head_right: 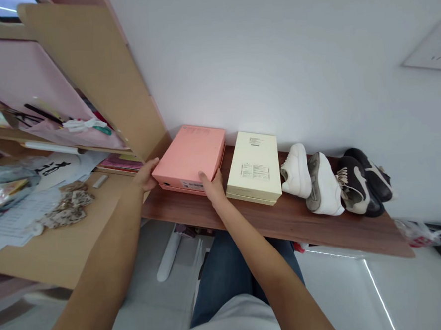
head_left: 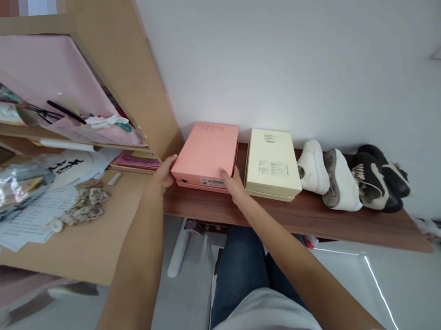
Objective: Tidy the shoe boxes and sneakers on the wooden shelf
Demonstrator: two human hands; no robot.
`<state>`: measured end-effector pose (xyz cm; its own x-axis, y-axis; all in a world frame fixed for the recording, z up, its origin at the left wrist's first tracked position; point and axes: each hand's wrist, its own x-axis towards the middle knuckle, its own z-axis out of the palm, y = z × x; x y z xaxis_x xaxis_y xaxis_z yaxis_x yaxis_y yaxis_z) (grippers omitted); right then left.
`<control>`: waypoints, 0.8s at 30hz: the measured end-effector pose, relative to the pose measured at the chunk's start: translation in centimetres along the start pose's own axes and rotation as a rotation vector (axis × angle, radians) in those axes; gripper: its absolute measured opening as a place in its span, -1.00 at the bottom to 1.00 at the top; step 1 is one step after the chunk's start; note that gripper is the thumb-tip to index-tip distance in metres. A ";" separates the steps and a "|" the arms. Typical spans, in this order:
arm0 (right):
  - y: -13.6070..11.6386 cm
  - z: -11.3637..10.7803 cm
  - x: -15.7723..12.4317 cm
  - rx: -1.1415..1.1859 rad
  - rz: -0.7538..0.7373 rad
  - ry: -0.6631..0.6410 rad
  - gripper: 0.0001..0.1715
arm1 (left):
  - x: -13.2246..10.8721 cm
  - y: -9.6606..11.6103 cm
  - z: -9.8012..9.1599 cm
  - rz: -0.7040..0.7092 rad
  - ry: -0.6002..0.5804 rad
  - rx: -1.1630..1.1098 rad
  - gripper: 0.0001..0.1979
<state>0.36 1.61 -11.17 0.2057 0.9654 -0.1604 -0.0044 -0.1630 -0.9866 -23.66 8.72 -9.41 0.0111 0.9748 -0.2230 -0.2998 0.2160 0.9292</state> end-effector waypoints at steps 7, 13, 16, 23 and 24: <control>0.9 -0.1 0.0 0.053 0.015 0.011 0.18 | 0.3 -0.7 -0.6 -0.020 -0.008 -0.031 -0.54; 1.9 0.2 0.1 0.124 -0.008 -0.027 0.08 | 0.6 -1.1 -0.4 -0.083 0.007 0.009 -0.54; 2.1 0.5 0.1 0.150 -0.029 -0.012 0.08 | 0.5 -1.2 -0.3 -0.083 0.011 -0.006 -0.52; 2.9 1.0 0.6 0.225 -0.048 0.027 0.02 | 0.3 -1.2 0.1 -0.072 0.016 -0.021 -0.52; 3.0 1.0 0.7 0.242 -0.064 0.025 0.00 | 0.2 -1.2 0.1 -0.070 0.016 -0.024 -0.52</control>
<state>-0.52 1.96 -14.28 0.2372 0.9664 -0.0993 -0.2241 -0.0450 -0.9735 -23.22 8.70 -10.59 0.0176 0.9562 -0.2923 -0.3216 0.2822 0.9038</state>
